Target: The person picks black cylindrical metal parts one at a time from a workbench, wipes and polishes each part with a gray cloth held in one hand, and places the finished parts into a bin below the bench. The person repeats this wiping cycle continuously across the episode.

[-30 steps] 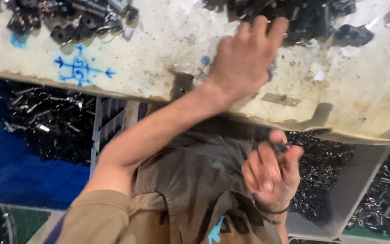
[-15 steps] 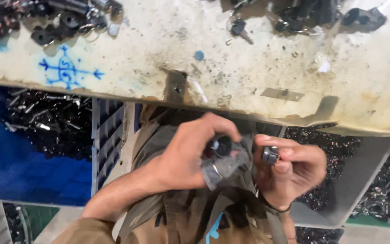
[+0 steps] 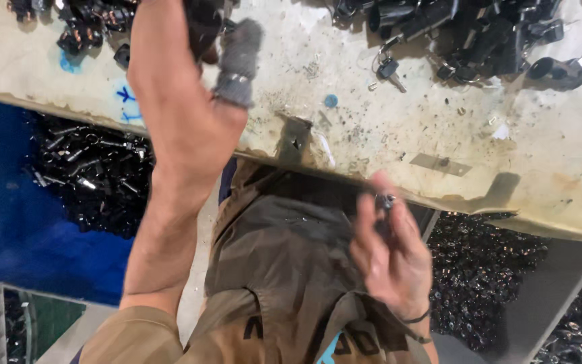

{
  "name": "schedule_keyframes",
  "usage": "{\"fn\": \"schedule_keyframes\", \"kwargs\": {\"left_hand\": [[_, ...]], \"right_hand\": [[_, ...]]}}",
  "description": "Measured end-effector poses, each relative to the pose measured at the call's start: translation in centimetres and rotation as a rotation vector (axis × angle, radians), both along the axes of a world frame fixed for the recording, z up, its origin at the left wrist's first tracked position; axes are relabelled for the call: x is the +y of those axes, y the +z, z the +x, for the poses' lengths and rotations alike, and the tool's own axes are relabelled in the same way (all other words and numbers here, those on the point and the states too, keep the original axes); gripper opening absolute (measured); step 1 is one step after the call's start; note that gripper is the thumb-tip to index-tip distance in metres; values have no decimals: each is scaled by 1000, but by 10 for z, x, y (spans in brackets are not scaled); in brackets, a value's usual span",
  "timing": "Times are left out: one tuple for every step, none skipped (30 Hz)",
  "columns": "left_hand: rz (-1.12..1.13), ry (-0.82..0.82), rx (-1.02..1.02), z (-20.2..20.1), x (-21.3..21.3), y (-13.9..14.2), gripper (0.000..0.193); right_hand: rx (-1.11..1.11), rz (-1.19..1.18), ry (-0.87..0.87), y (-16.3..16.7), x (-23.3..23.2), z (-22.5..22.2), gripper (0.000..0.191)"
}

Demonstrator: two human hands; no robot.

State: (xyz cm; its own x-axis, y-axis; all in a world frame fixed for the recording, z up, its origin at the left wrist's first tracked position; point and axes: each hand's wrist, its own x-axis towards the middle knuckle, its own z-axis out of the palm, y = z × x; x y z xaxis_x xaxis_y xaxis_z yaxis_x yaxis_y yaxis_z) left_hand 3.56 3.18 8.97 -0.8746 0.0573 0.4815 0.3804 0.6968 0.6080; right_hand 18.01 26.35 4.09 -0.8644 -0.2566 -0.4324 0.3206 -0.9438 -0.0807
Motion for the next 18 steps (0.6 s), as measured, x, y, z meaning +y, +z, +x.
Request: {"fn": "schedule_keyframes", "kwargs": {"left_hand": [[76,-20,-31,6,0,-1,28],[125,-53,-92,12,3,-5,28],[174,-81,-154,24,6,-11,28],[195,-118,-240,36,12,-18,28],[216,-155,-321,48,17,-27,29],[261,-248,-280,60,23,-34,29],[280,-319,-263,71,29,-39,30],[299,-391,-249,81,36,-43,32],[291,-440,-255,88,42,-46,34],[277,-493,-225,94,47,-47,35],[262,-543,-192,98,51,-47,36],[246,-591,-156,100,54,-47,37],[195,-592,-98,102,57,-47,37],[142,-593,-41,102,58,-46,36],[87,-594,14,102,59,-46,36],[88,-600,24,102,59,-47,33],[91,-608,33,102,59,-47,29],[98,-618,40,102,58,-48,27]], "right_hand": [[122,-198,75,-1,0,3,36],[110,-172,61,-3,1,6,34],[92,-142,44,-5,2,11,33],[72,-111,29,-8,5,15,33],[38,-38,26,-10,8,19,29],[7,32,25,-13,12,23,26],[-24,99,26,-15,15,26,23],[-44,129,16,-16,18,28,23],[-62,158,9,-17,21,30,26],[-77,186,4,-19,23,32,31],[-36,240,-10,-20,24,34,30],[9,293,-24,-22,25,36,29],[54,343,-36,-24,25,38,28],[81,382,-35,-26,26,40,26],[107,418,-36,-29,27,43,25],[134,454,-39,-32,28,46,24],[126,447,-39,-34,30,48,23],[114,443,-40,-37,31,50,22]]}}
